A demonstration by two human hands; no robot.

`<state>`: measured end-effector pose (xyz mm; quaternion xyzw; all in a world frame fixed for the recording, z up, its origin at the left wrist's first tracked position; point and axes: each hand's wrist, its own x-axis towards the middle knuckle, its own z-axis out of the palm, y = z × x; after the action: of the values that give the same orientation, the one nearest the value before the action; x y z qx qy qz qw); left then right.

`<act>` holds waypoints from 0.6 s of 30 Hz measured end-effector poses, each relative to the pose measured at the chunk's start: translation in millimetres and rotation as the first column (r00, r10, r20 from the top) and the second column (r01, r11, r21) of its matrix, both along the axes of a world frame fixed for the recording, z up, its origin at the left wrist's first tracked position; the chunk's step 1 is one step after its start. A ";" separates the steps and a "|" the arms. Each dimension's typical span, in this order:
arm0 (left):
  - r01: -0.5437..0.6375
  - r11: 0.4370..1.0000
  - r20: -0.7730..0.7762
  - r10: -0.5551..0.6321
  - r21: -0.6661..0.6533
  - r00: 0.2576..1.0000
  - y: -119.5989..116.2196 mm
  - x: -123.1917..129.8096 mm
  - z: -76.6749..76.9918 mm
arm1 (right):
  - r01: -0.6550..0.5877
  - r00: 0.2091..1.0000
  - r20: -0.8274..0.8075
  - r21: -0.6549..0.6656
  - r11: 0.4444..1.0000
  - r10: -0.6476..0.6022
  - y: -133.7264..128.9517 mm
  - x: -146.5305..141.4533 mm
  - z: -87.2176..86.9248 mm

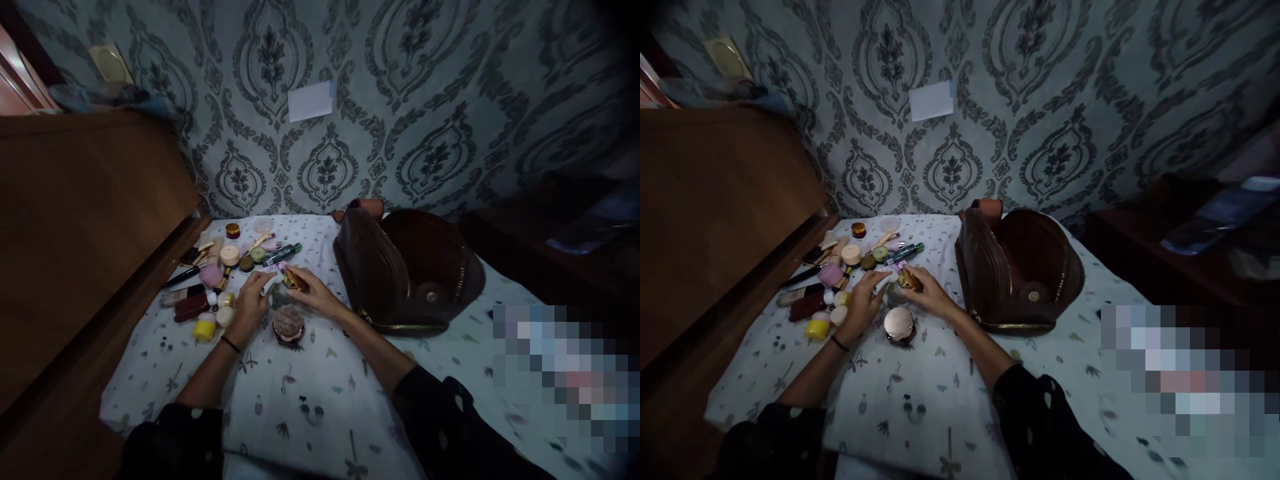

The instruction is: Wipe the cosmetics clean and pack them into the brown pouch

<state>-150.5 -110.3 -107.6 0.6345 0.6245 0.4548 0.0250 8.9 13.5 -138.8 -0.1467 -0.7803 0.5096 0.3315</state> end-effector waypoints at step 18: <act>0.119 0.993 -0.080 -0.117 0.019 0.990 -1.6 -1.2 0.4 | 0.150 0.987 -0.020 -0.237 0.960 -0.159 0.3 -6.2 -6.9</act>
<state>-151.7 -111.9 -107.2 0.6880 0.5808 0.4346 0.0197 2.7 13.9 -145.6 -0.2354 -0.6941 0.5736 0.3658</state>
